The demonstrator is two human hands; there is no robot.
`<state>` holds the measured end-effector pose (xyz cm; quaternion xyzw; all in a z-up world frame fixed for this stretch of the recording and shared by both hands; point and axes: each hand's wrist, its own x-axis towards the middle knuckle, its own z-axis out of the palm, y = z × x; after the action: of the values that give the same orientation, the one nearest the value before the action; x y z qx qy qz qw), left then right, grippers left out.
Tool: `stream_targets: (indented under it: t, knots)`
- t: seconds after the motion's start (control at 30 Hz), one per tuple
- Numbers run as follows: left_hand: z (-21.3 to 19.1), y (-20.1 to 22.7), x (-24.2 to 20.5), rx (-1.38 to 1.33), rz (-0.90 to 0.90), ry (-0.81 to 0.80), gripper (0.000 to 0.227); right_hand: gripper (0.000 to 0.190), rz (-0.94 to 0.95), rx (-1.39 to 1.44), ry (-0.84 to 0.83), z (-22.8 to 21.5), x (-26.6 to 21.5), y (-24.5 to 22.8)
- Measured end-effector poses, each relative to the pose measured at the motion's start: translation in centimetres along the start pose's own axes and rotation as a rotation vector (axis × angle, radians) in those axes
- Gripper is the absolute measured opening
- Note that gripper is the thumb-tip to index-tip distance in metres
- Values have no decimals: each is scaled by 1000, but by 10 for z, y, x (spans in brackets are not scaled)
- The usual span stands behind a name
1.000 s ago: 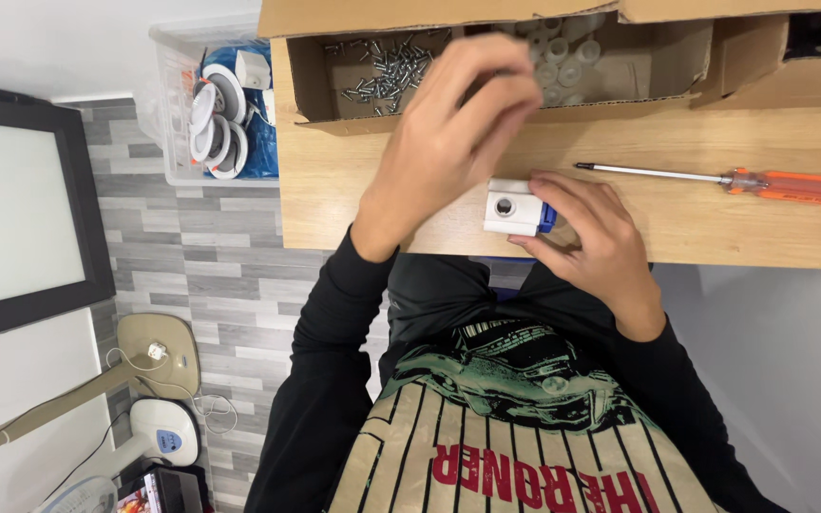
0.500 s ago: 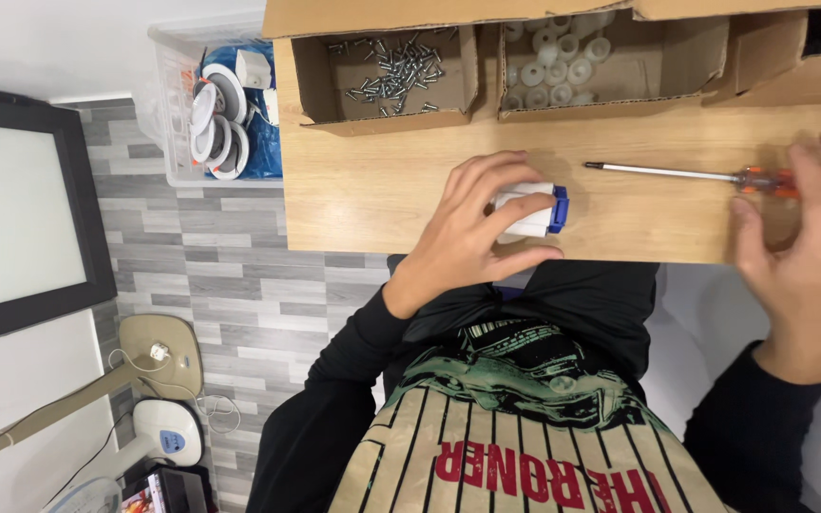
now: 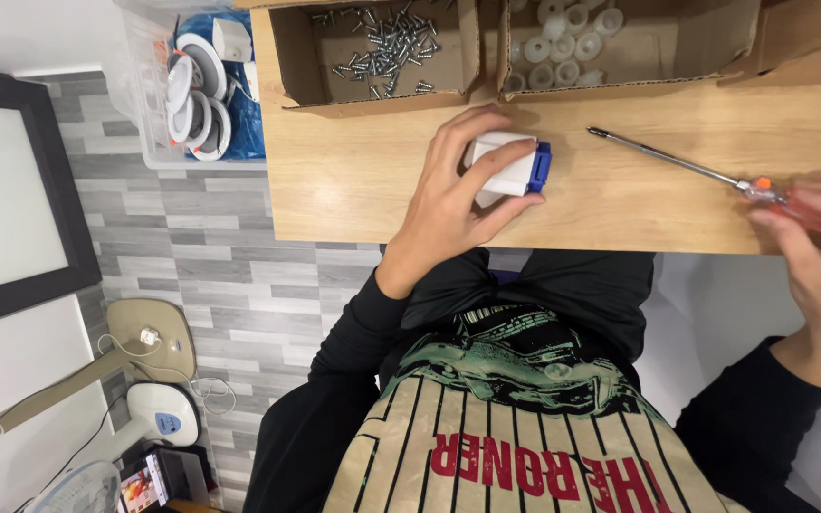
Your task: The person assembles a white plastic electrical box with a blue circular component using a screwdriver. They insert the blue part into the white box, secure it with screws, and then inspect the assembled unit. The process is repeated with another set of components.
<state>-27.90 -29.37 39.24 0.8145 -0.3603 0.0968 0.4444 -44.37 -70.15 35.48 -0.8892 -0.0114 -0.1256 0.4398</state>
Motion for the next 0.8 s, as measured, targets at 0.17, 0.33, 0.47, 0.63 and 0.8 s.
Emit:
stream_targets:
  t: [0.17, 0.33, 0.47, 0.63, 0.8]
  knots:
    - [-5, 6, 4, -17, -54, -21, 49, 43, 118, 108, 9, -6, -47, 68]
    - [-3, 5, 2, -23, -99, -49, 52, 40, 266, 553, 28, -1, -63, 83]
    - [-3, 6, 0, -20, -135, -69, 54, 35, 323, 621, 27, 8, -50, 50]
    - [2, 2, -2, 19, -105, -68, 56, 28, 300, 579, 16, 14, -40, 38]
    - [-2, 2, 0, -37, -109, -95, 56, 32, 302, 570, 24, 18, -37, 33]
